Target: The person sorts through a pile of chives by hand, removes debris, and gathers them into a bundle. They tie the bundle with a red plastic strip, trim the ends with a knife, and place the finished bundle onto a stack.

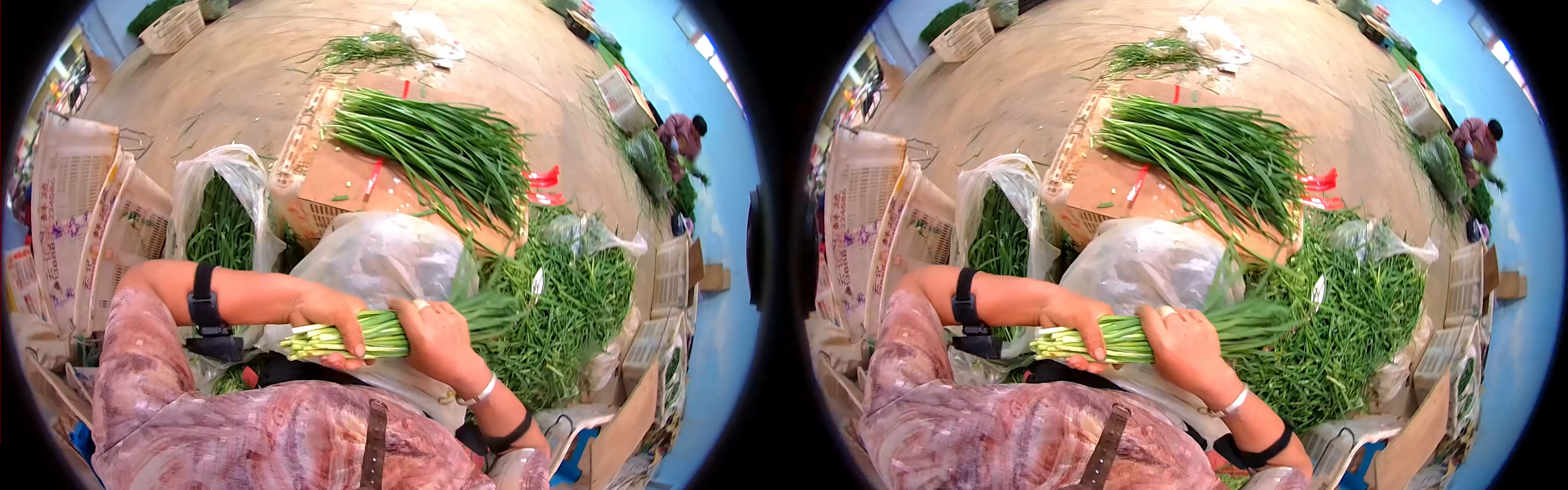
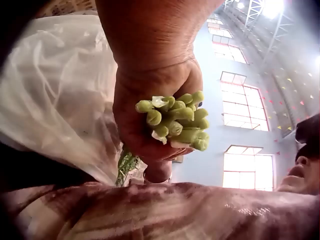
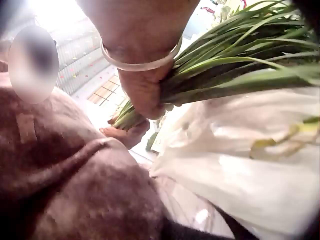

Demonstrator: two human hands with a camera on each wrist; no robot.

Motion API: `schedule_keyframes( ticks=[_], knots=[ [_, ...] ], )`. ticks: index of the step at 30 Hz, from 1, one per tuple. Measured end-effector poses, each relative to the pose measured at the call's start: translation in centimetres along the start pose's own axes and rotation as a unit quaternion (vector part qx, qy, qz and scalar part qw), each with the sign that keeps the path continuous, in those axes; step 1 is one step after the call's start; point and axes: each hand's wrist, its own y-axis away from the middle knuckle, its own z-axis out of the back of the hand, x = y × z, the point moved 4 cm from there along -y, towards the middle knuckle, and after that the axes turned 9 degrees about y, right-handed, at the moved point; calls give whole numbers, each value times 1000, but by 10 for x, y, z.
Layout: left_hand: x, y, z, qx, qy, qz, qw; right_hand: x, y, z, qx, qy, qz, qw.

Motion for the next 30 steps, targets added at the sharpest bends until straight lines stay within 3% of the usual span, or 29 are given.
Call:
schedule_keyframes(
  ticks=[5, 7, 9, 10, 13, 14, 16, 19, 21, 23, 24, 25, 26, 27, 28, 29, 30],
  knots=[
    [-69, 10, -8, 24, -140, -43, 989, -29, -44, 48, 47, 134, 4, 990],
    [-106, 20, -6, 104, -102, -151, 978, -46, -73, 66, 54, 208, 10, 977],
    [-171, 47, 37, -42, -207, -349, 913, -80, -103, 70, 34, 237, -12, 971],
    [-193, 82, 61, -127, -223, -402, 879, -94, -122, 74, 24, 271, -15, 962],
    [-220, 165, 100, -327, -170, -592, 717, -136, -177, 72, 52, 273, -98, 956],
    [-223, 176, 113, -330, -166, -597, 712, -146, -196, 64, 59, 257, -110, 958],
    [-227, 194, 150, -411, -103, -642, 639, -163, -232, 42, 68, 241, -116, 961],
    [-229, 178, 175, -437, -109, -646, 617, -176, -271, 2, 107, 234, -133, 957],
    [-226, 173, 199, -437, -174, -643, 604, -178, -289, -23, 85, 219, -86, 968],
    [-217, 166, 197, -528, -365, -603, 473, -186, -298, -49, 84, 224, -86, 967],
    [-218, 163, 184, -517, -271, -626, 518, -186, -298, -59, 101, 240, -82, 962],
    [-219, 158, 189, -519, -269, -622, 521, -186, -297, -70, 119, 256, -78, 956],
    [-217, 157, 195, -484, -189, -676, 523, -187, -293, -86, 156, 287, -80, 942],
    [-216, 157, 202, -443, -107, -724, 518, -187, -288, -93, 135, 299, -76, 942],
    [-220, 161, 206, -480, -148, -712, 490, -192, -285, -96, 142, 293, -89, 941],
    [-225, 159, 206, -481, -147, -711, 491, -190, -286, -93, 149, 287, -100, 941],
    [-233, 151, 200, -538, -215, -661, 476, -189, -286, -94, 152, 285, -101, 941]
  ],
)
